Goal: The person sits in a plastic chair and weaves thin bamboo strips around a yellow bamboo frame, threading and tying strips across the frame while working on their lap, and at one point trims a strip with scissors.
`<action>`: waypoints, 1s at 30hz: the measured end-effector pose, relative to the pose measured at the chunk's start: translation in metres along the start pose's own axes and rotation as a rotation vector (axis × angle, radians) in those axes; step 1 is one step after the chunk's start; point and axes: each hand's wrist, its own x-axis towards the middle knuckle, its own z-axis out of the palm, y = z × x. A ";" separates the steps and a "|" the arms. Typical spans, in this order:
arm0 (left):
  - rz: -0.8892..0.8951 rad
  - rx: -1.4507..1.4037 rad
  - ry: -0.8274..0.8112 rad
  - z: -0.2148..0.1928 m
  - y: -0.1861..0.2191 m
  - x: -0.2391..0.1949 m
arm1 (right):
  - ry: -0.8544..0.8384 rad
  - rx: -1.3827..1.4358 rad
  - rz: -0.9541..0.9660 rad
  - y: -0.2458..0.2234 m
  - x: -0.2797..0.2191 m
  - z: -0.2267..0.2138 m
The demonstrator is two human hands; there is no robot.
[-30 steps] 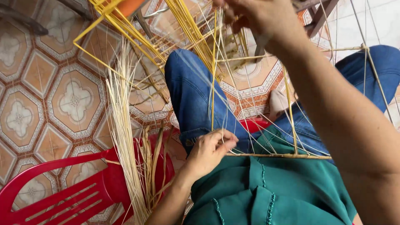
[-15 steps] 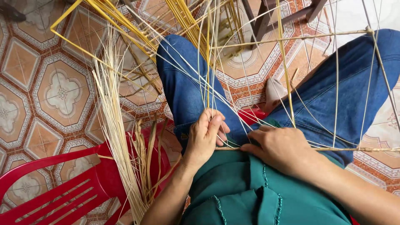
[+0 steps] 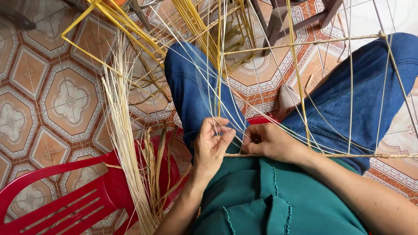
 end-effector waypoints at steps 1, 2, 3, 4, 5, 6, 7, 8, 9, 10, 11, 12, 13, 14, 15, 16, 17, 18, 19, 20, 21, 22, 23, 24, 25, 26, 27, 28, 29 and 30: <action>-0.029 0.013 0.013 0.001 0.003 -0.002 | 0.004 0.078 0.037 0.002 0.000 -0.001; -0.029 0.011 0.013 0.000 0.007 -0.002 | 0.005 0.078 0.038 0.002 -0.001 -0.002; 0.016 0.081 -0.007 0.000 0.010 -0.002 | 0.004 0.090 0.059 0.003 -0.001 -0.003; 0.061 0.150 -0.027 -0.001 0.013 -0.002 | 0.004 0.103 0.080 0.003 -0.002 -0.004; 0.061 0.150 -0.028 -0.001 0.018 -0.002 | 0.005 0.103 0.080 -0.002 -0.004 -0.005; 0.024 0.235 -0.082 -0.002 0.023 -0.002 | -0.002 0.033 0.041 -0.007 -0.006 -0.005; -0.009 0.320 -0.133 -0.003 0.028 -0.002 | -0.009 -0.041 0.000 -0.012 -0.007 -0.006; -0.006 0.321 -0.132 -0.002 0.029 -0.001 | -0.008 -0.043 -0.002 -0.018 -0.007 -0.007; -0.023 0.345 -0.137 -0.002 0.030 -0.002 | -0.035 -0.160 -0.014 -0.025 -0.008 -0.007; -0.041 0.369 -0.142 -0.001 0.032 -0.002 | -0.062 -0.278 -0.026 -0.031 -0.009 -0.007; -0.040 0.370 -0.147 0.000 0.029 -0.003 | -0.058 -0.275 -0.026 -0.031 -0.008 -0.006; -0.012 0.316 -0.126 0.001 0.027 -0.004 | -0.082 -0.337 -0.002 -0.032 -0.008 -0.006; 0.020 0.260 -0.105 0.002 0.024 -0.003 | -0.104 -0.403 0.022 -0.033 -0.008 -0.007; 0.023 0.260 -0.110 0.003 0.022 -0.002 | -0.098 -0.403 0.023 -0.025 -0.004 -0.009; 0.010 0.233 -0.099 0.003 0.020 -0.003 | -0.104 -0.342 0.026 -0.017 -0.002 -0.010; -0.003 0.206 -0.089 0.003 0.019 -0.004 | -0.110 -0.281 0.028 -0.009 0.001 -0.010; -0.004 0.206 -0.092 0.003 0.019 -0.005 | -0.108 -0.279 0.030 0.001 0.004 -0.013; -0.009 0.307 -0.100 0.003 0.020 -0.005 | -0.041 -0.097 0.078 0.011 0.008 -0.015; -0.012 0.408 -0.105 0.002 0.021 -0.006 | 0.024 0.084 0.124 0.021 0.012 -0.017; -0.012 0.408 -0.107 0.003 0.027 -0.006 | 0.025 0.086 0.124 0.017 0.011 -0.020; 0.009 0.449 -0.152 0.005 0.032 -0.004 | 0.093 0.217 0.114 0.013 0.010 -0.023; 0.031 0.489 -0.196 0.006 0.036 -0.003 | 0.161 0.348 0.104 0.009 0.010 -0.026; 0.029 0.489 -0.198 0.013 0.044 0.002 | 0.162 0.350 0.106 0.012 0.010 -0.025; 0.036 0.642 -0.245 0.020 0.052 0.007 | 0.182 0.379 -0.004 0.015 0.010 -0.024; 0.049 0.795 -0.292 0.027 0.060 0.013 | 0.206 0.405 -0.119 0.018 0.010 -0.024; 0.054 0.795 -0.294 0.033 0.044 0.015 | 0.210 0.404 -0.121 0.009 0.005 -0.027; 0.040 0.710 -0.346 0.039 0.028 0.018 | 0.248 0.324 -0.184 0.000 -0.001 -0.030; 0.026 0.625 -0.397 0.045 0.012 0.022 | 0.284 0.243 -0.247 -0.009 -0.006 -0.033; 0.030 0.623 -0.400 0.045 0.008 0.025 | 0.289 0.241 -0.247 -0.029 -0.025 -0.040; -0.078 0.556 -0.422 0.044 0.003 0.029 | 0.369 -0.069 -0.227 -0.048 -0.043 -0.048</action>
